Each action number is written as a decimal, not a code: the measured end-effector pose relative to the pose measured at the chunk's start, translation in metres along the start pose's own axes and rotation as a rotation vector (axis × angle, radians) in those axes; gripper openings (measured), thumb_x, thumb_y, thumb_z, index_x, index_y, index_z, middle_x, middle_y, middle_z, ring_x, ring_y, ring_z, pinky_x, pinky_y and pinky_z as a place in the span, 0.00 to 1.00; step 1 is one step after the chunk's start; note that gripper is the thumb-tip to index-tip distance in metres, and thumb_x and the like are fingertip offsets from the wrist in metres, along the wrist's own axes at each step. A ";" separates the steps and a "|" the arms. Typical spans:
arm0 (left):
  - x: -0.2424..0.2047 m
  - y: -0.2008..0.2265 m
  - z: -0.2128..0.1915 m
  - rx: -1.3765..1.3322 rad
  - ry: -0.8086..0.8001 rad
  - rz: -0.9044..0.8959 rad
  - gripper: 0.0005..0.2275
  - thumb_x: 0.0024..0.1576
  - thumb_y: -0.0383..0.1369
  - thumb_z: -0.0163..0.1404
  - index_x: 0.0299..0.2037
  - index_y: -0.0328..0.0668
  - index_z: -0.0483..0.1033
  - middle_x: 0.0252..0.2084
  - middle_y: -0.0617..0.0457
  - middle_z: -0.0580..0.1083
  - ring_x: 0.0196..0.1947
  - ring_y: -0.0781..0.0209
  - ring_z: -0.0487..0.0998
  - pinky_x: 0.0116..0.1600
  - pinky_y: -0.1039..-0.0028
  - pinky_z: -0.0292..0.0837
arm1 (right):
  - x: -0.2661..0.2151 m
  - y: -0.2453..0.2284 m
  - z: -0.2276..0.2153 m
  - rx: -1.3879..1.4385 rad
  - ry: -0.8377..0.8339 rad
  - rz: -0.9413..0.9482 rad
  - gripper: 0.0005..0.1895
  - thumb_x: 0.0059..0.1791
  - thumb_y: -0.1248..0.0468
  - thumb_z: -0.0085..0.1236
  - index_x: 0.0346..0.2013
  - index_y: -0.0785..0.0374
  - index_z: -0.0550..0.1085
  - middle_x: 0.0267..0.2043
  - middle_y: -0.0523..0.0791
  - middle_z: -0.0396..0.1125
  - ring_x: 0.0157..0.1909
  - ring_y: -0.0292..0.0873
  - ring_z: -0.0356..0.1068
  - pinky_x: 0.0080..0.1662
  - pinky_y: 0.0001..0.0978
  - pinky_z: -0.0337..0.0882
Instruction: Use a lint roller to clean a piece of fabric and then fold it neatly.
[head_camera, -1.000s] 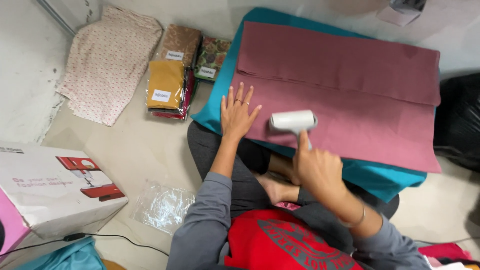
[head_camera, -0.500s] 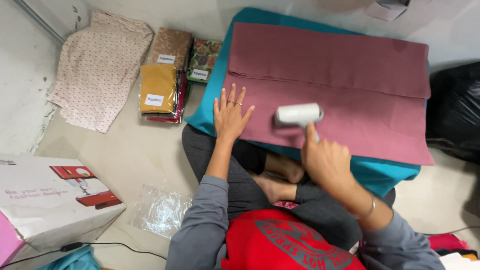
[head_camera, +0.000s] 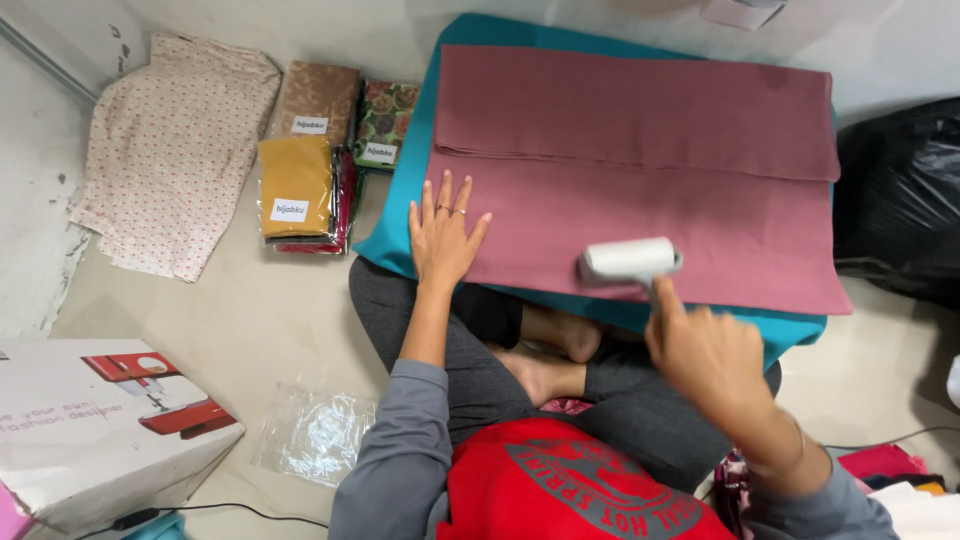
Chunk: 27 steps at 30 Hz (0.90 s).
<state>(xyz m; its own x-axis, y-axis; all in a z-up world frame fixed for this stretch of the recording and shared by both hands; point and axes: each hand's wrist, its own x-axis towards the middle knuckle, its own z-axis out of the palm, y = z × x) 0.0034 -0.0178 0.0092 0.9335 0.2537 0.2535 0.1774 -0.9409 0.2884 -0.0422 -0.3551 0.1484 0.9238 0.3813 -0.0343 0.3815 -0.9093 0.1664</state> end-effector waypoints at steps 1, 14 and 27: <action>0.000 0.001 0.000 -0.003 -0.004 -0.007 0.30 0.62 0.54 0.46 0.73 0.57 0.60 0.77 0.52 0.54 0.77 0.45 0.48 0.75 0.46 0.42 | 0.007 0.006 0.005 0.010 0.082 -0.015 0.26 0.52 0.52 0.48 0.64 0.54 0.68 0.18 0.51 0.71 0.19 0.57 0.72 0.22 0.52 0.70; 0.002 -0.002 0.002 -0.008 -0.006 0.002 0.30 0.61 0.54 0.47 0.73 0.58 0.61 0.77 0.52 0.54 0.77 0.45 0.49 0.74 0.46 0.42 | 0.017 0.037 -0.010 -0.016 -0.079 0.144 0.24 0.52 0.48 0.48 0.61 0.49 0.69 0.22 0.53 0.73 0.26 0.59 0.75 0.28 0.52 0.72; 0.003 -0.001 -0.001 0.006 -0.066 -0.006 0.31 0.61 0.54 0.46 0.74 0.58 0.59 0.78 0.51 0.53 0.77 0.44 0.47 0.75 0.47 0.40 | -0.001 0.112 0.012 -0.051 -0.050 0.351 0.19 0.54 0.46 0.48 0.55 0.48 0.73 0.29 0.55 0.74 0.33 0.62 0.76 0.34 0.56 0.73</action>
<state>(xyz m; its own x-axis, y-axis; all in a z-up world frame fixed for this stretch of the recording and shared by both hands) 0.0053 -0.0163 0.0108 0.9510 0.2439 0.1900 0.1844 -0.9408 0.2845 0.0003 -0.4590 0.1548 0.9992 0.0376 -0.0148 0.0399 -0.9733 0.2261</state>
